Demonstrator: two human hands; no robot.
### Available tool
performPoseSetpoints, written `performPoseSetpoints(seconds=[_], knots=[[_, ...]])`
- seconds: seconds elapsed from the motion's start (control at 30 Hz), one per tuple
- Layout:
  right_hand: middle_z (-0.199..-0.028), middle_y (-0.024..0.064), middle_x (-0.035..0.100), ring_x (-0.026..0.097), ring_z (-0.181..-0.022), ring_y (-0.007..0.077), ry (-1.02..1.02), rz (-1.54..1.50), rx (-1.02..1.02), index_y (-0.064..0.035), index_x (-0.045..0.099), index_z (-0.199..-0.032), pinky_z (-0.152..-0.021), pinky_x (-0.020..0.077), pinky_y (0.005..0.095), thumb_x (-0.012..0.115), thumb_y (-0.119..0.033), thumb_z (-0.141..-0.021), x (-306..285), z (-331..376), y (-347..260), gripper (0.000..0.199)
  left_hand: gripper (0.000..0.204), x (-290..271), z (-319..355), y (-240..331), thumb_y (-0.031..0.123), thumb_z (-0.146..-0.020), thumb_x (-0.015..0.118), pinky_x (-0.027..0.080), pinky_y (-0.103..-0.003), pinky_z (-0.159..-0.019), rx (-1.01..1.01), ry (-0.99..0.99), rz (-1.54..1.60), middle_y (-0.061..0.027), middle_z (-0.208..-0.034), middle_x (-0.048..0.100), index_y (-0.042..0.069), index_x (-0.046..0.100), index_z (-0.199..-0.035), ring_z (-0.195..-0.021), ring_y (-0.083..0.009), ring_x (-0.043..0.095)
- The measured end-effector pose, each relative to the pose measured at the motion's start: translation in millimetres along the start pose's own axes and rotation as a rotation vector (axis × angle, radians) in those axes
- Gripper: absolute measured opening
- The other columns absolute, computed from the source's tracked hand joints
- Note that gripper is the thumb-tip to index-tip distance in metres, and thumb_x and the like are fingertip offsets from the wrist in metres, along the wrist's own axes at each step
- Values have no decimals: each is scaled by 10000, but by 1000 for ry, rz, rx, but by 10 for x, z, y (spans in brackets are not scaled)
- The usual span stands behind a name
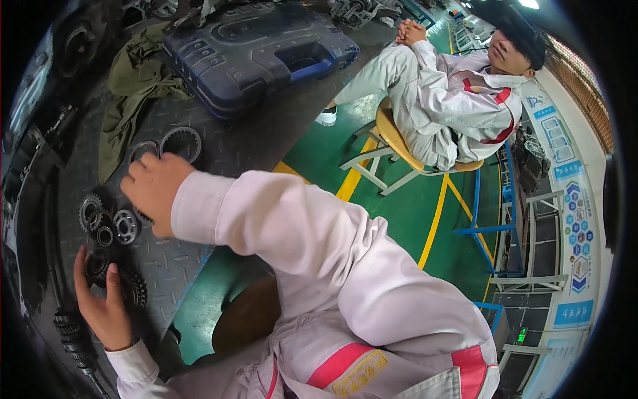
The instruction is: The person assembles various gears and bearings onto a metal shaft by hand, placing them one by one in a specific sequence.
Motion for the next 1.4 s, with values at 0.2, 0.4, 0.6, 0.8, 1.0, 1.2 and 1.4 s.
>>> performPoseSetpoints(seconds=[0.2,0.4,0.6,0.8,1.0,1.2,1.4], knots=[[-1169,119,651,584,-1166,311,-43,224,80,-77,646,-1179,-960,461,460,870,-390,-676,-123,-187,196,633,508,-356,-60,-516,131,-985,679,395,-345,-1118,-80,176,67,-182,-1419,580,-51,511,-1427,-1290,-251,558],[-1106,207,684,649,-1063,383,317,57,-198,32,658,-1193,-937,503,438,825,-207,-782,-395,-102,79,504,542,-460,-96,-413,283,-881,807,524,-299,-867,-37,204,-166,-166,-1124,719,6,626,-1311,-986,-185,679],[-1168,185,673,632,-1075,363,297,-79,-387,-1,615,-1277,-953,494,423,855,-154,-746,-331,-97,-541,602,574,-616,199,-418,122,-854,787,469,-360,-1030,-132,241,-77,-200,-1241,671,-38,545,-1349,-1175,-282,640],[-982,100,682,625,-845,255,163,-373,-438,-38,714,-1164,-754,497,334,801,-91,-799,-43,-73,-831,379,586,-604,317,-421,124,-829,801,491,-391,-1009,-67,206,-294,-241,-1258,634,-50,546,-1327,-1167,-379,631],[-915,103,643,583,-838,279,29,-425,-440,-31,712,-1034,-747,477,351,781,-54,-807,101,-20,-1054,238,617,-584,223,-198,115,-798,806,485,-402,-1011,-50,173,-332,-234,-1238,625,-43,536,-1331,-1170,-395,611],[-988,121,625,599,-877,246,106,-405,-409,-26,679,-918,-793,483,323,770,-22,-807,-76,-94,-1001,143,646,-633,310,-370,123,-783,811,481,-410,-1024,-88,197,-336,-240,-1257,613,-40,531,-1342,-1191,-401,597],[-927,106,619,576,-832,312,138,-295,-384,-47,616,-785,-725,478,389,782,-24,-709,-47,119,-750,184,616,-633,427,-262,139,-795,812,476,-416,-1033,132,270,-360,-215,-1265,631,-1,566,-1342,-1208,-394,591]])
Point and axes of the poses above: each hand's wrist, its own z-axis away from the middle knuckle, its own x-axis out of the palm, y = z × x, the point moved 6 cm from there along -z, towards the middle knuckle
